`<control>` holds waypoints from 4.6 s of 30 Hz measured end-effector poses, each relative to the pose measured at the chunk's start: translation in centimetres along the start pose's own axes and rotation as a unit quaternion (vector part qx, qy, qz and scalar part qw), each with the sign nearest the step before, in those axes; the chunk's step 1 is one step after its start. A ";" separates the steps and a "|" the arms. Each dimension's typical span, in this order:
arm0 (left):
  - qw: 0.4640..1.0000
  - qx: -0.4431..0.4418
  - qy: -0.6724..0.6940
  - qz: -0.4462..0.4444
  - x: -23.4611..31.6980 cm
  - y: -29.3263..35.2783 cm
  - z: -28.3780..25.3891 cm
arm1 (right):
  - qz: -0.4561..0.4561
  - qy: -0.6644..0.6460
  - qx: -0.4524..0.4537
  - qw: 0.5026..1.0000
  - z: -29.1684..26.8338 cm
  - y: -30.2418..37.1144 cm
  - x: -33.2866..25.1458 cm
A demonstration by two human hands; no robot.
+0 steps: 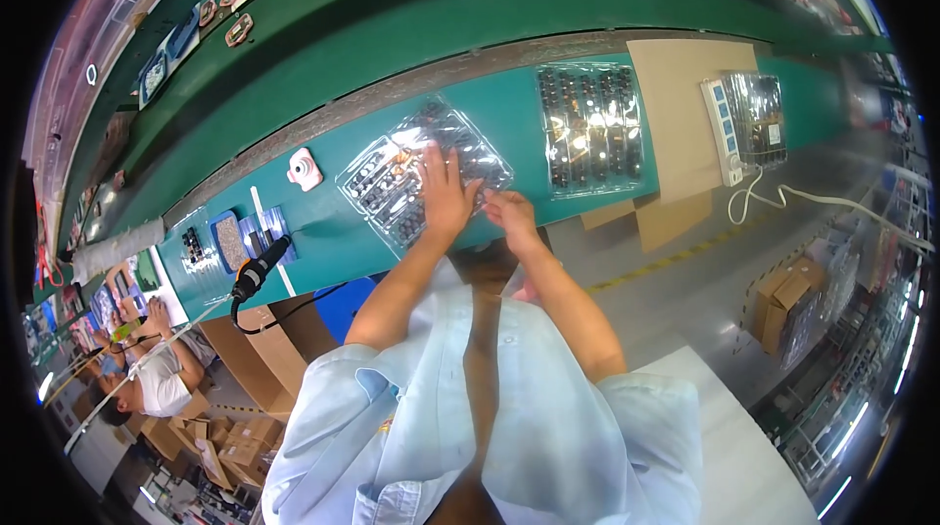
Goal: The person assembles small electronic circuit board components into plastic housings by hand, then secures them with screws using an electric screwdriver.
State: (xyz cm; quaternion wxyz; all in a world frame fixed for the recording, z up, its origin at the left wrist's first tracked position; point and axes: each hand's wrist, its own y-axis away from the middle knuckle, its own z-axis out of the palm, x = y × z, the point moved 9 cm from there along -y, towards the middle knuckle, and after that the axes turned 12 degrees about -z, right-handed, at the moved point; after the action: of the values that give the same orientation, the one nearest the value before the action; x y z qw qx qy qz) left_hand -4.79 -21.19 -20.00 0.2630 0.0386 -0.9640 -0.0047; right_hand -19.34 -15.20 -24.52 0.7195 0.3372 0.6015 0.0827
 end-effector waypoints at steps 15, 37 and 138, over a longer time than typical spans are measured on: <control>0.999 -0.019 -0.032 0.031 0.4 0.5 -0.4 | -0.027 0.151 -0.049 0.987 -1.0 -3.1 -3.3; 0.996 -0.066 -0.047 0.026 0.2 0.3 -0.2 | -0.100 0.417 -0.177 0.886 4.4 -10.7 -7.0; 0.773 -0.133 0.465 -0.410 -11.5 6.6 -13.5 | -0.010 -0.065 -0.169 0.983 -5.3 7.6 -3.7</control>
State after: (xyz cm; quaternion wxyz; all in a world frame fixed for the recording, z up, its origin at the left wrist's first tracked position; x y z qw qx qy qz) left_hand 11.48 -13.61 -14.05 0.6546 0.3924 -0.6070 -0.2217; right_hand -23.00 -9.33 -17.37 0.8043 0.2094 0.5344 0.1540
